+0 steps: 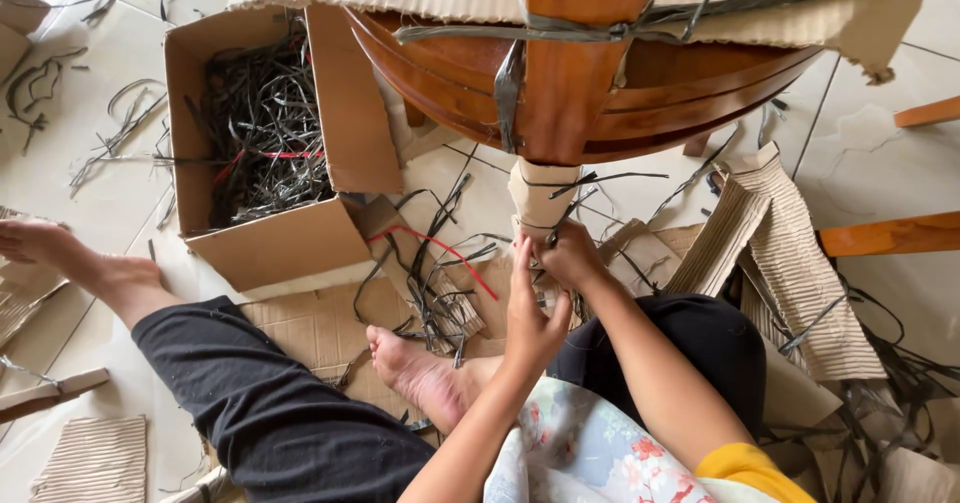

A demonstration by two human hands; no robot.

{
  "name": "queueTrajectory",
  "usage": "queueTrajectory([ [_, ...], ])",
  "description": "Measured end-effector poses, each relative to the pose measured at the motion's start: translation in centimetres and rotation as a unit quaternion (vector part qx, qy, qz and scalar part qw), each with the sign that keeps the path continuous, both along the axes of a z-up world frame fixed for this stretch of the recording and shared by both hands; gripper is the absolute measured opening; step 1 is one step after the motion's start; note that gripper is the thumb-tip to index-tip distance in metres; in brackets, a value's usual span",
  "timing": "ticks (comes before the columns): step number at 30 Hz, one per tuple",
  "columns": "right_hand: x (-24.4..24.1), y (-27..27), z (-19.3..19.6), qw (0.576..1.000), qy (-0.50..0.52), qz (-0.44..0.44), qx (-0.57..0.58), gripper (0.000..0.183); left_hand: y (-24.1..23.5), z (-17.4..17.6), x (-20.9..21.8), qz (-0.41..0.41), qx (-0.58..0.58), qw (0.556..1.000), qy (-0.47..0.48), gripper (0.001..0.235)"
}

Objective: Wrapping a wooden furniture leg with protective cardboard and securing it with plastic ties

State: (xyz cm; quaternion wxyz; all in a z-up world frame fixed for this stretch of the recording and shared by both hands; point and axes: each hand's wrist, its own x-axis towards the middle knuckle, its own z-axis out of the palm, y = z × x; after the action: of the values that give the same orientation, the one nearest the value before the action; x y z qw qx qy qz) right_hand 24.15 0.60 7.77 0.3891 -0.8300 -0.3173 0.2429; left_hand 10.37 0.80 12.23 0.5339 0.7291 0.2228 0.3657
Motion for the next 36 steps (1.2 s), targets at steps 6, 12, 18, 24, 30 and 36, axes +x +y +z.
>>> queueTrajectory([
  [6, 0.2, 0.3, 0.6, 0.998, -0.044, -0.037, 0.001, 0.034, 0.1, 0.0, -1.0, -0.005, -0.034, 0.999, 0.038, 0.092],
  [12, -3.4, 0.0, 3.4, 0.998, -0.057, -0.003, 0.03, 0.033, 0.4, -0.7, -1.9, 0.017, 0.016, 0.999, 0.04, 0.093],
  [18, -5.9, 1.3, -1.5, 0.986, -0.153, 0.061, 0.008, 0.028, 1.6, -0.7, -5.1, 0.052, 0.056, 0.996, 0.035, 0.091],
  [24, -8.1, 3.6, -4.9, 0.982, -0.163, 0.078, -0.046, 0.032, 2.5, -1.4, -7.1, 0.077, 0.055, 0.995, 0.032, 0.09],
  [30, -7.1, 3.0, -0.4, 0.962, -0.211, 0.128, -0.115, 0.028, 1.5, -1.1, -6.6, 0.095, 0.051, 0.994, 0.025, 0.098],
  [36, -4.4, -1.2, 7.1, 0.988, -0.083, 0.128, 0.003, 0.046, -3.0, 1.5, -4.9, 0.036, 0.058, 0.997, 0.027, 0.096],
])
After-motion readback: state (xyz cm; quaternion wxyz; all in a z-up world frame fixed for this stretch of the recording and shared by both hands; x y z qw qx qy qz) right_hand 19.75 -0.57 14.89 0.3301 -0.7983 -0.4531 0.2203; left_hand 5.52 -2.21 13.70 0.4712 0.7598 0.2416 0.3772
